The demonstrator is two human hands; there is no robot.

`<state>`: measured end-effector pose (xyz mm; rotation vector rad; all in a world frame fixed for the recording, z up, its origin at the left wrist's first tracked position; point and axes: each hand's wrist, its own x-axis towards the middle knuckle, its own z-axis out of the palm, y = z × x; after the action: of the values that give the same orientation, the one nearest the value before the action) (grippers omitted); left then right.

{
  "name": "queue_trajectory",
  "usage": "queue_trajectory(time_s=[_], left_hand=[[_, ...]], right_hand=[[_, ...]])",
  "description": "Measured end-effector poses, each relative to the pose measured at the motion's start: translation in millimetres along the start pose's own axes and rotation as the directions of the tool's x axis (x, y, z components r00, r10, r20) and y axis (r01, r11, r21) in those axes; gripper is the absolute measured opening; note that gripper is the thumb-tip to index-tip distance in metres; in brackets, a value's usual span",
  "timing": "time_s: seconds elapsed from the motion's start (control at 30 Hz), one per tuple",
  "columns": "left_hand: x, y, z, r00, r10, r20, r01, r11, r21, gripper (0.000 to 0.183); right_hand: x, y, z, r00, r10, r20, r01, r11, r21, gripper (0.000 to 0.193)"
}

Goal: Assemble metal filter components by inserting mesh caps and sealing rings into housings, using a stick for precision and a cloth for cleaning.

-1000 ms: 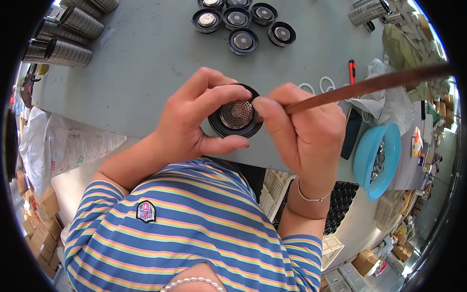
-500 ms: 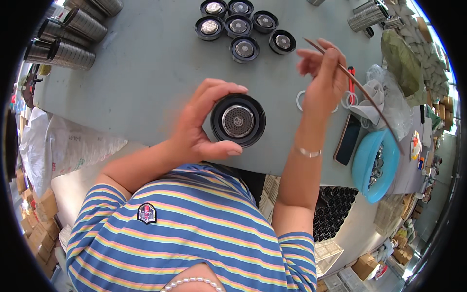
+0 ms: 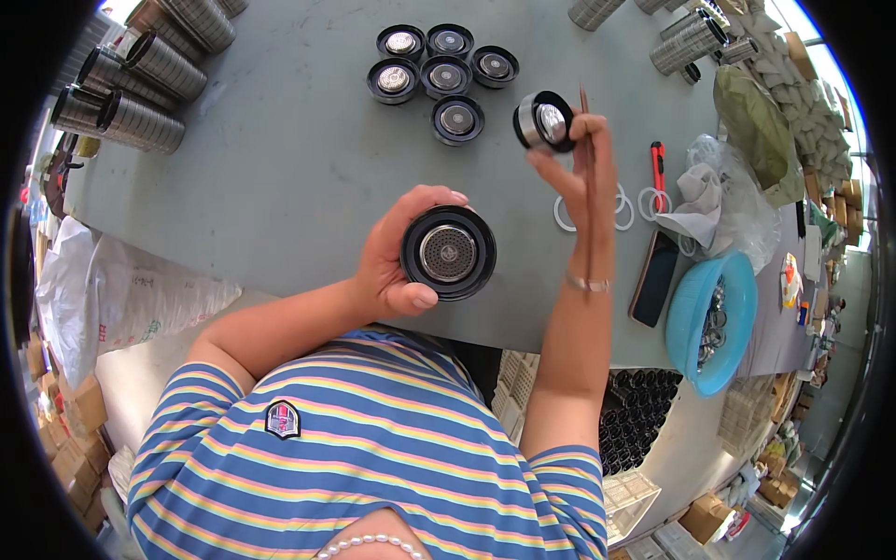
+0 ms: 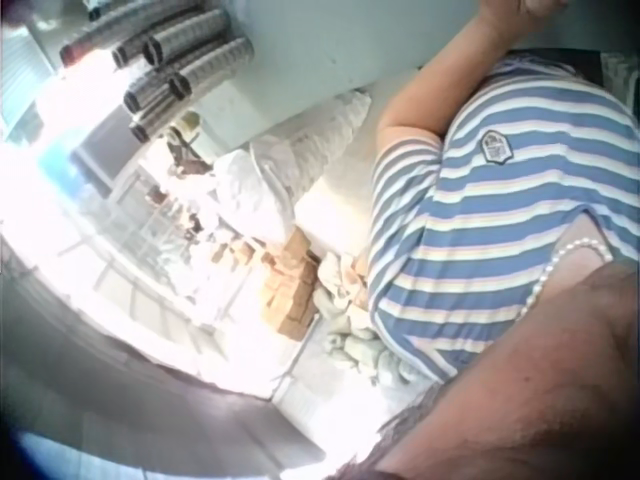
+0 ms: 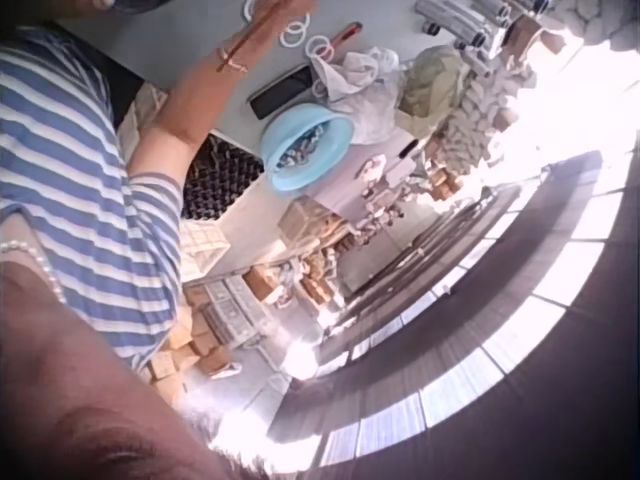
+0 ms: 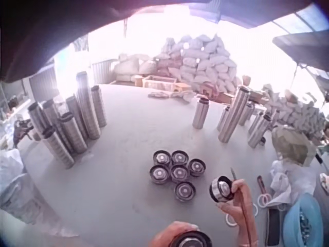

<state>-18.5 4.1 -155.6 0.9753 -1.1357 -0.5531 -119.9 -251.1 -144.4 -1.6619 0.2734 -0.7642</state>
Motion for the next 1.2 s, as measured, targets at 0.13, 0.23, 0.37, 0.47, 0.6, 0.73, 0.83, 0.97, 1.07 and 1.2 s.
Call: queue_trajectory(time_s=[0.13, 0.23, 0.37, 0.47, 0.6, 0.73, 0.83, 0.97, 1.07, 1.2], left_hand=[[-5.5, 8.5, 8.3, 0.984, -0.114, -0.14, 0.089, 0.981, -0.175, 0.093], [-3.1, 7.5, 9.2, 0.984, -0.127, -0.122, 0.099, 0.971, -0.218, 0.113], [-0.2, 14.6, 3.9, 0.991, -0.062, -0.121, 0.05, 0.994, -0.102, 0.137], [15.2, 35.5, -11.5, 0.996, 0.08, -0.027, -0.075, 0.987, 0.144, 0.14], [29.3, 47.2, -1.0, 1.0, 0.02, 0.008, -0.021, 0.983, 0.183, 0.109], [25.0, 32.8, 2.8, 0.998, 0.042, -0.048, -0.041, 0.999, 0.023, 0.083], [25.5, 27.2, -3.6, 0.997, 0.08, 0.012, -0.08, 0.996, 0.043, 0.089], [22.5, 25.3, -2.6, 0.998, 0.032, 0.045, -0.033, 0.999, 0.021, 0.097], [22.8, 27.7, -4.0, 0.997, 0.057, 0.059, -0.06, 0.997, 0.052, 0.098], [24.2, 23.6, 4.7, 0.991, 0.104, -0.081, -0.106, 0.994, -0.013, 0.087]], right_hand=[[-37.2, -103.0, 34.5, 0.98, -0.098, 0.174, 0.096, 0.995, 0.02, 0.062], [-40.5, -140.5, 49.7, 0.873, -0.155, 0.462, 0.37, 0.828, -0.421, 0.07], [-48.5, -149.2, 64.8, 0.926, -0.177, 0.335, 0.306, 0.871, -0.384, 0.064], [-60.8, -122.9, 47.1, 0.973, -0.229, -0.002, 0.224, 0.951, -0.213, 0.05], [-79.5, -76.0, -7.6, 0.981, 0.063, -0.184, -0.156, 0.817, -0.555, 0.025], [-100.8, -11.2, -21.0, 0.97, 0.087, -0.226, -0.228, 0.642, -0.732, 0.019], [-104.9, -2.9, -26.9, 0.987, -0.052, -0.151, -0.101, 0.525, -0.845, 0.019], [-95.2, -14.7, -14.4, 0.926, -0.054, -0.373, -0.083, 0.936, -0.341, 0.026], [-83.3, -89.3, 14.3, 0.937, 0.101, -0.334, -0.036, 0.98, 0.194, 0.029], [-70.0, -147.2, 45.9, 0.991, 0.048, -0.121, -0.006, 0.945, 0.328, 0.038]])
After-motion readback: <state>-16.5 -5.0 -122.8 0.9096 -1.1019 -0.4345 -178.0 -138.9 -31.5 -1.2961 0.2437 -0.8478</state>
